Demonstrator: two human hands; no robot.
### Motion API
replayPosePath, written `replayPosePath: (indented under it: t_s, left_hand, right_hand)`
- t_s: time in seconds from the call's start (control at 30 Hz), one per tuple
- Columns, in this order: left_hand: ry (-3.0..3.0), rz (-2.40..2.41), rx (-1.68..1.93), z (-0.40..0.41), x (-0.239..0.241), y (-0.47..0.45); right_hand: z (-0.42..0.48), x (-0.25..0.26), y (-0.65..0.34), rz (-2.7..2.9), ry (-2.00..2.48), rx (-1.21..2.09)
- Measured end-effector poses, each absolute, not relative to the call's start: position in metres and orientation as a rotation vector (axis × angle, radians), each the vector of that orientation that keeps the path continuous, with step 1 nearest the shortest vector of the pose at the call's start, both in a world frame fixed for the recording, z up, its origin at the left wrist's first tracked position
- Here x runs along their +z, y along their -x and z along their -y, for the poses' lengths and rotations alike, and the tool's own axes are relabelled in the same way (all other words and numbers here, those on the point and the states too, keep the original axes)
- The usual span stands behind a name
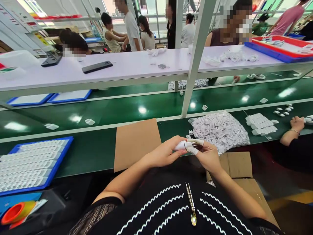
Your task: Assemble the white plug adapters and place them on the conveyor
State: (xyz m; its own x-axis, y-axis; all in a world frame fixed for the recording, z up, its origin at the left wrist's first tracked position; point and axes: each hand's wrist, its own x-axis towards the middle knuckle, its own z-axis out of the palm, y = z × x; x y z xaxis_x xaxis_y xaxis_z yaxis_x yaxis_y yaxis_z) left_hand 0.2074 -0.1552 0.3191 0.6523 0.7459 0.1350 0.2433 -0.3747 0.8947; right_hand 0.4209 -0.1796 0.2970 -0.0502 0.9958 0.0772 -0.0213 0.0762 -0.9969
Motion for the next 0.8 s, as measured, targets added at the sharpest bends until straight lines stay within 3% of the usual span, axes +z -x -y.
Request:
replayPosePath:
  t_s: [0.33, 0.8]
  left_hand:
    - [-2.157, -0.771, 0.545, 0.165, 0.317, -0.199]
    - [-2.556, -0.697, 0.532, 0.162, 0.306, -0.191]
  right_hand:
    - [0.192, 0.3, -0.417, 1.363, 1.154, 1.157]
    - [0.196, 0.296, -0.414, 1.619, 1.101, 0.811]
